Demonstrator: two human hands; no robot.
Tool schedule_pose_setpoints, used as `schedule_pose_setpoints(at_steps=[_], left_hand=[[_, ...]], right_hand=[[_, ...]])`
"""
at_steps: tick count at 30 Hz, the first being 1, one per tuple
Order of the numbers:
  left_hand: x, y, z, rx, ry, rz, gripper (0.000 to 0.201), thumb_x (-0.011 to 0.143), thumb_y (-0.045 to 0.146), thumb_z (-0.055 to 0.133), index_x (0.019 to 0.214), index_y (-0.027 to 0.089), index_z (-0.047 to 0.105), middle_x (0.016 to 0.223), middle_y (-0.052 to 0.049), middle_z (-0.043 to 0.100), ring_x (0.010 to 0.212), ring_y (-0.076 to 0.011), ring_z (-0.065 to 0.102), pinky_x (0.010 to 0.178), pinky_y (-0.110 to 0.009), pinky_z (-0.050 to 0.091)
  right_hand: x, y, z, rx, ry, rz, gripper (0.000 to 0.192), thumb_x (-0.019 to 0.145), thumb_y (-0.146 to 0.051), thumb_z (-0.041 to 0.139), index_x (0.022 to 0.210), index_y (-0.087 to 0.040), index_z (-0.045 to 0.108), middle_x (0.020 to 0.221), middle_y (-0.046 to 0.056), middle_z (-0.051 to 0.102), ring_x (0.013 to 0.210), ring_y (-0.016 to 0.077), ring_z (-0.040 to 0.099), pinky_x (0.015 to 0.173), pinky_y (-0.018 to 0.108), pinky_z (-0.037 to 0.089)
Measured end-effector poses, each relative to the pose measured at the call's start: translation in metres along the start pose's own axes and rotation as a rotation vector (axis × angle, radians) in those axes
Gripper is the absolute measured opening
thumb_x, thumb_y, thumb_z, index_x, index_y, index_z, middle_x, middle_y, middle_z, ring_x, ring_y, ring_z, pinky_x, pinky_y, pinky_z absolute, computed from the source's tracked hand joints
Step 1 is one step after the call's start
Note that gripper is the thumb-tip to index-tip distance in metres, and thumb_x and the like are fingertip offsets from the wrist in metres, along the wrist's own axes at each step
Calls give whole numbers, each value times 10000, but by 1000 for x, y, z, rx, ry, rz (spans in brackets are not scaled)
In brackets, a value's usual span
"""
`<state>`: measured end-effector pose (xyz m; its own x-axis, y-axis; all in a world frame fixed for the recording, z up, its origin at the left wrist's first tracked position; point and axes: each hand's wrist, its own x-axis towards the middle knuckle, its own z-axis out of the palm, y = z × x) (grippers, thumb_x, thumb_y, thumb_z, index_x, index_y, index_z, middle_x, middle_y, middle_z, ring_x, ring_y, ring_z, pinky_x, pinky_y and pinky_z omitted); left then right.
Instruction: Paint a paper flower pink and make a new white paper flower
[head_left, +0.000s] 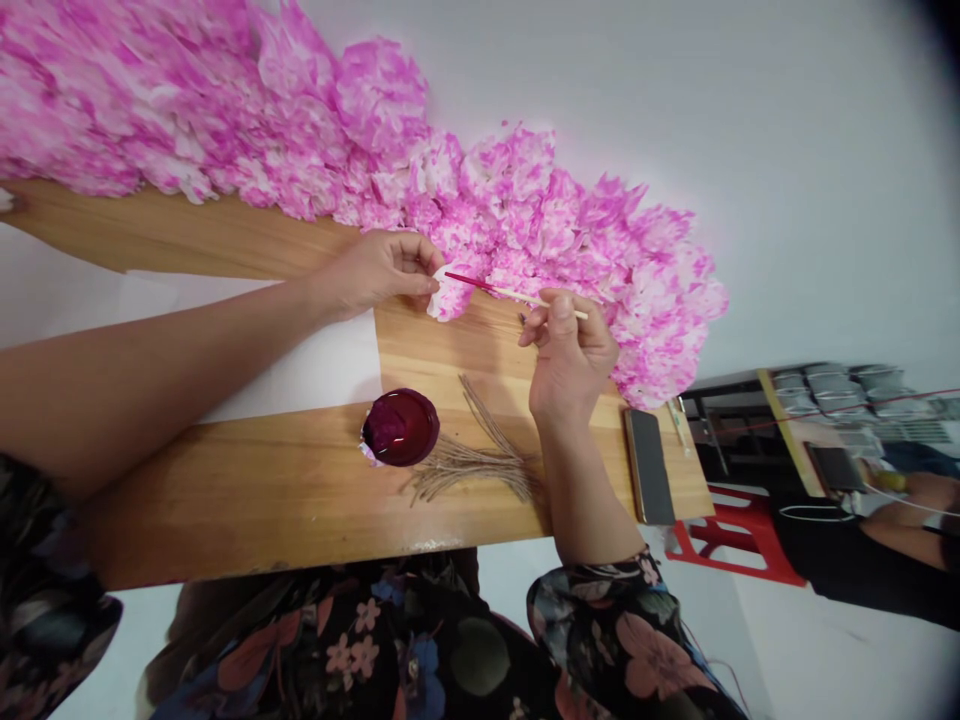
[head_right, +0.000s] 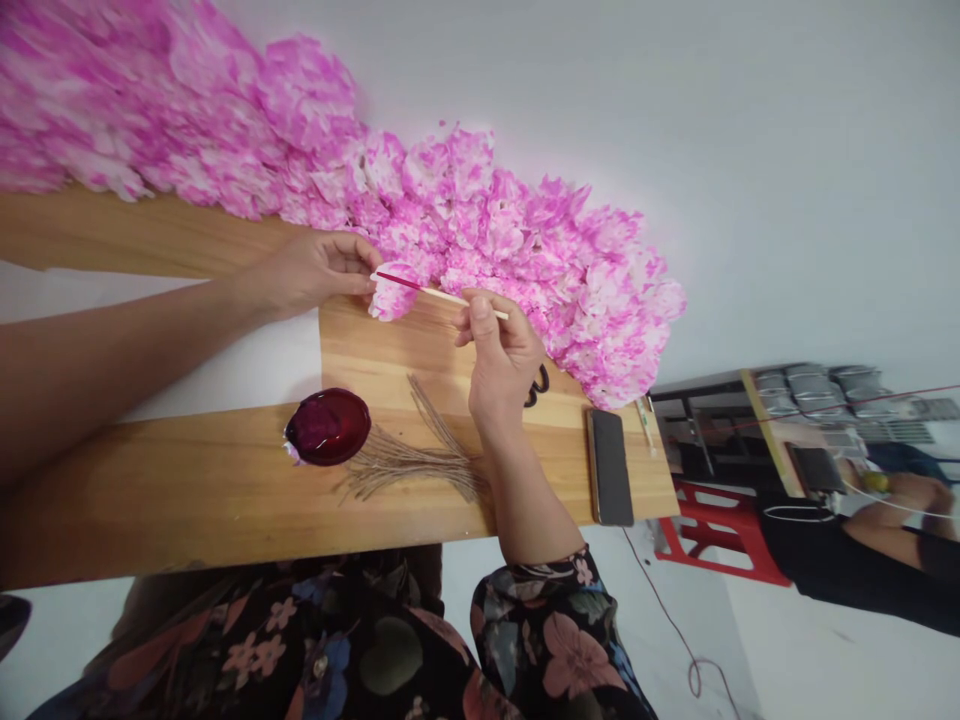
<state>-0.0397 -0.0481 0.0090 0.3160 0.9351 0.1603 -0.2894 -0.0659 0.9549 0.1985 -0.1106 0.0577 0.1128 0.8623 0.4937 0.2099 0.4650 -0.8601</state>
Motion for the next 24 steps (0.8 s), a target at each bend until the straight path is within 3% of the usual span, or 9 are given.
schedule_pose_setpoints(at_steps=[10, 19, 24], left_hand=[[0, 1, 1, 11, 20, -28, 197, 750, 72, 846, 863, 173, 721, 700, 0, 731, 616, -129, 697, 656, -250, 576], [0, 0, 0, 24, 20, -45, 195, 788, 70, 858, 893, 165, 723, 708, -6, 709, 627, -140, 695, 716, -292, 575], [-1, 3, 2, 24, 20, -37, 184, 776, 49, 816, 876, 160, 709, 689, -10, 726, 617, -129, 693, 668, -259, 566]], right_hand=[[2, -3, -2, 31, 57, -35, 330, 959, -591, 701, 978, -269, 768, 750, -33, 678, 622, 97, 595, 591, 254, 533], [2, 1, -2, -36, 3, 7, 354, 992, -599, 654, 1022, -268, 776, 775, -25, 688, 667, 97, 641, 590, 237, 530], [2, 1, -3, -1, 4, 13, 349, 970, -595, 691, 1024, -264, 788, 795, -19, 707, 693, 102, 659, 581, 229, 531]])
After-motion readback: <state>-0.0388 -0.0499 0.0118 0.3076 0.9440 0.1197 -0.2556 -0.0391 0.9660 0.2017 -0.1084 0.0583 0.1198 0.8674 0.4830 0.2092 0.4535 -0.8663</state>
